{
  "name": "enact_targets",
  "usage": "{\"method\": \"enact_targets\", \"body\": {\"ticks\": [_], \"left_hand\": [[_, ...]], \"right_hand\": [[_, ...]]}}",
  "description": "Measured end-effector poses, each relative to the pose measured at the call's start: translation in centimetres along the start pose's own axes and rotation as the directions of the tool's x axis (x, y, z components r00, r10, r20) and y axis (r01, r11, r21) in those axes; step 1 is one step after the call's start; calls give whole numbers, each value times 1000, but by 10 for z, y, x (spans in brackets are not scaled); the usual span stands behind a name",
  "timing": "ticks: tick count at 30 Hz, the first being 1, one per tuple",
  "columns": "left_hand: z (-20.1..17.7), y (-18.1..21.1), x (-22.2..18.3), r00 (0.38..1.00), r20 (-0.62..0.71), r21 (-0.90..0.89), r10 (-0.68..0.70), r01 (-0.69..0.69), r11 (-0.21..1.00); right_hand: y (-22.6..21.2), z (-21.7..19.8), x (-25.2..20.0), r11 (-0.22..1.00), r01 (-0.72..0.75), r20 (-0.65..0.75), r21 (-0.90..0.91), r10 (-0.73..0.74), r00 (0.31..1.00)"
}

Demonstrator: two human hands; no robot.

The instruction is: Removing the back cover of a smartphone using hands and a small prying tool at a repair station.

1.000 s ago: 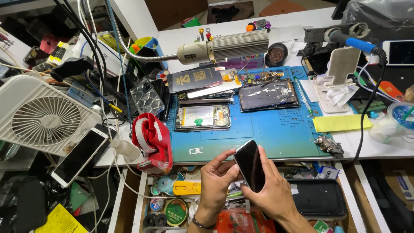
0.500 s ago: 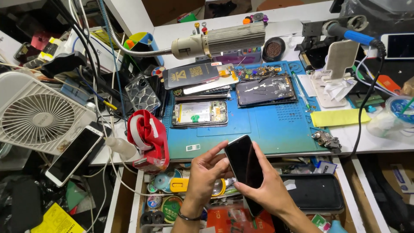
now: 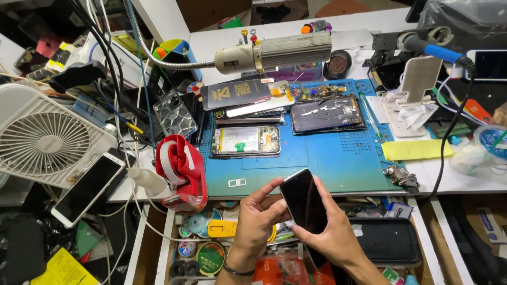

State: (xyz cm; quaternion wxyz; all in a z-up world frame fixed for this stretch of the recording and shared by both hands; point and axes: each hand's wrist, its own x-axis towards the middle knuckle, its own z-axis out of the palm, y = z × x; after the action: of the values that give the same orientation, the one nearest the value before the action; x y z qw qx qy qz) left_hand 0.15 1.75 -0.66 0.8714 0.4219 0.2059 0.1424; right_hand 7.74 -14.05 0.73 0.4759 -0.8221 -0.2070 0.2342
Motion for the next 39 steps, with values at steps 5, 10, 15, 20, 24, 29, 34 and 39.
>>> {"method": "enact_targets", "body": {"ticks": [5, 10, 15, 20, 24, 29, 34, 39], "left_hand": [[5, 5, 0, 1000, -23, 19, -6, 7, 1000], [14, 9, -5, 1000, -4, 63, 2, -2, 998], [28, 22, -15, 997, -80, 147, -25, 37, 988], [14, 15, -7, 992, -75, 225, 101, -82, 971], [9, 7, -13, 954, -46, 344, 296, -263, 901], [12, 6, -21, 928, -1, 398, 372, -341, 852], [1, -11, -21, 821, 110, 453, 561, -544, 707], [8, -6, -25, 874, 43, 304, 483, -472, 827]], "right_hand": [[-2, 1, 3, 1000, -15, -21, 4, 15, 1000], [-2, -1, 4, 999, -29, -38, 32, 30, 999], [-2, 1, 3, 995, -68, 1, 79, 68, 998], [4, 3, 4, 994, 38, 12, 103, -40, 999], [15, 7, 0, 989, 147, -19, 36, -146, 989], [39, 11, 5, 967, 252, -83, 35, -249, 965], [59, 11, 10, 907, 409, -99, 98, -400, 911], [67, -2, 19, 789, 612, -123, -59, -614, 780]]}}
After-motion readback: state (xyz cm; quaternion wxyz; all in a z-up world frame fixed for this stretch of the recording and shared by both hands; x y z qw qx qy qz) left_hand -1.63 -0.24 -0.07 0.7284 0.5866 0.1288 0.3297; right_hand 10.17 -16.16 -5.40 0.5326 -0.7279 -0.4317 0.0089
